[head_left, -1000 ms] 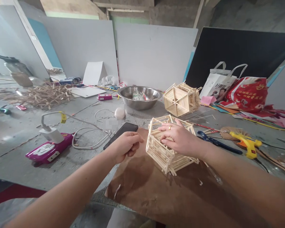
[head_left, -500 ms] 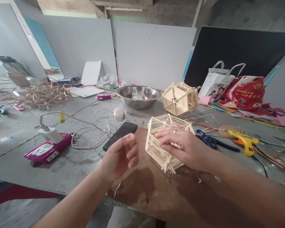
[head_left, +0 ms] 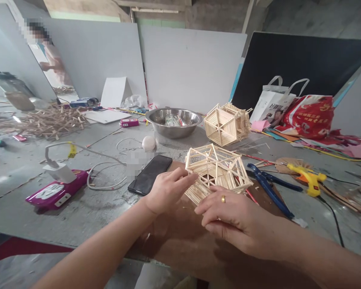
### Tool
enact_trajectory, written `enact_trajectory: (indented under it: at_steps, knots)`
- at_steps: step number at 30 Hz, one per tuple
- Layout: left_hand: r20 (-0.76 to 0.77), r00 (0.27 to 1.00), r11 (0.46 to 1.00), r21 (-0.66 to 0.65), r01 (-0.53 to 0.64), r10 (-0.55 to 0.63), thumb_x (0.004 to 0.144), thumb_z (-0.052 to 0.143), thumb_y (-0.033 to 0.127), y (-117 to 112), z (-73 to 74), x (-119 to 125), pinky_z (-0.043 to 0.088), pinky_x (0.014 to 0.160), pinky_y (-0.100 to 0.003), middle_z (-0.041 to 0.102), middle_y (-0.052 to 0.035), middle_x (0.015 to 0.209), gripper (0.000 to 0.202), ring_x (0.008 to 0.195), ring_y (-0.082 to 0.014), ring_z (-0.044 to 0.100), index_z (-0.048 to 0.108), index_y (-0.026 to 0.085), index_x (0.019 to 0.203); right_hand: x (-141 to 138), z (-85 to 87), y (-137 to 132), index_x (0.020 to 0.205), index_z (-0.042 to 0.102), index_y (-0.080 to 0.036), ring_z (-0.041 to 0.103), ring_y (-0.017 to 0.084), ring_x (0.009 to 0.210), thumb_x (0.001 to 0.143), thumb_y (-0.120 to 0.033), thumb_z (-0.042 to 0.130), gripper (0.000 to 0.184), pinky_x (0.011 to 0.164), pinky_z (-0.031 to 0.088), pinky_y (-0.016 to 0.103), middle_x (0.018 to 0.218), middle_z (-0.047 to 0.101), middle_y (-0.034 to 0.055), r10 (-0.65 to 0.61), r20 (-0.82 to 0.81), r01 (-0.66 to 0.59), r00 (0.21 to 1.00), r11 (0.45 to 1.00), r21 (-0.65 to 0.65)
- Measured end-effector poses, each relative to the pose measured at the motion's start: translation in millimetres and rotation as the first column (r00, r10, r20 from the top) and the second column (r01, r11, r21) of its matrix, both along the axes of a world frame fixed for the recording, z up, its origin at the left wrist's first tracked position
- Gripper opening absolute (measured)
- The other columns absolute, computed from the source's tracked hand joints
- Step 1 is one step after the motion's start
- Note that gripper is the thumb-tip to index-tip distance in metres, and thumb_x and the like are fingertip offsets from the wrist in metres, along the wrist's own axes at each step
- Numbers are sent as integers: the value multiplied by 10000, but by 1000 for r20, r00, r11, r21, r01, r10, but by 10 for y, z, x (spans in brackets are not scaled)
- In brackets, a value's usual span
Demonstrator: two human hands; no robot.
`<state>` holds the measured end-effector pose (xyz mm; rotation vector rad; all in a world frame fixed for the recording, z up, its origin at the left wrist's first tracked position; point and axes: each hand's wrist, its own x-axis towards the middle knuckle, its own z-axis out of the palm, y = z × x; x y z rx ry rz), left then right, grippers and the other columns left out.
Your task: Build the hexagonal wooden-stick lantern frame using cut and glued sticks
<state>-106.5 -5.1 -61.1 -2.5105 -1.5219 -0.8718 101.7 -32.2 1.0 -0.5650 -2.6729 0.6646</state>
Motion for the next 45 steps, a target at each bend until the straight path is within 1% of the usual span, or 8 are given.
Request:
enact_trajectory:
  at_steps: [10, 15, 19, 22, 26, 31, 36, 45]
  knots:
    - [161, 981, 987, 135, 86, -107, 801, 433, 197, -75, 147, 50, 392, 659, -198, 583, -40, 813, 150, 715, -106, 524, 582, 188, 786, 53, 28, -143, 773, 571, -202, 545, 93, 951, 790, -137, 456, 132, 971, 270, 252, 988, 629, 9, 44, 37, -45, 998, 999, 28]
    - [421, 896, 957, -176, 231, -138, 835, 369, 234, -324, 148, 83, 402, 611, -196, 539, -11, 686, 188, 628, -90, 505, 466, 168, 688, 112, -348, -225, 716, 571, -191, 580, 87, 734, 786, -120, 439, 166, 770, 381, 202, 746, 661, -14, 246, 149, -250, 958, 968, 9]
    - [406, 901, 671, -627, 396, -152, 842, 360, 321, -590, 226, 114, 310, 443, -156, 452, 41, 539, 260, 480, -58, 402, 432, 165, 646, 230, -526, -204, 703, 587, -174, 557, 87, 662, 811, -171, 420, 199, 662, 371, 184, 664, 643, -4, 336, 239, -321, 911, 942, -97]
    - [412, 857, 509, -690, 515, -308, 807, 418, 366, -712, 308, 169, 243, 408, -169, 337, 52, 503, 343, 456, -50, 310, 375, 153, 541, 320, -423, -176, 685, 608, -172, 542, 94, 645, 815, -265, 441, 231, 605, 357, 183, 650, 630, 5, 132, 298, -84, 945, 982, -169]
    - [546, 838, 647, -641, 413, 6, 802, 411, 401, -645, 283, 237, 256, 399, -169, 332, 48, 499, 340, 454, -58, 324, 443, 155, 570, 381, -299, -132, 788, 619, -203, 553, 99, 698, 794, -253, 463, 164, 607, 356, 181, 766, 644, -14, -139, 276, 211, 951, 945, -251]
    - [697, 542, 657, -686, 313, 470, 753, 510, 355, -439, 167, 350, 263, 318, -152, 350, 94, 452, 375, 361, -55, 300, 449, 189, 1084, 404, -337, -63, 867, 602, -224, 559, 96, 706, 782, -254, 477, 154, 627, 366, 186, 796, 644, -39, -297, 214, 358, 931, 862, -359]
    - [764, 407, 641, -643, 420, 500, 730, 546, 321, -363, 118, 440, 254, 303, -138, 441, 78, 485, 511, 361, -50, 322, 370, 185, 1190, 406, -393, -28, 840, 607, -221, 550, 99, 681, 778, -263, 481, 147, 609, 373, 187, 761, 641, -42, -310, 178, 357, 934, 840, -408]
    - [784, 442, 665, -612, 428, 437, 711, 567, 322, -195, -17, 455, 193, 308, -143, 377, 76, 393, 194, 313, -24, 284, 510, 143, 661, 407, -469, 7, 759, 614, -188, 548, 112, 644, 767, -259, 476, 155, 595, 382, 193, 696, 634, -13, -333, 138, 359, 933, 819, -447]
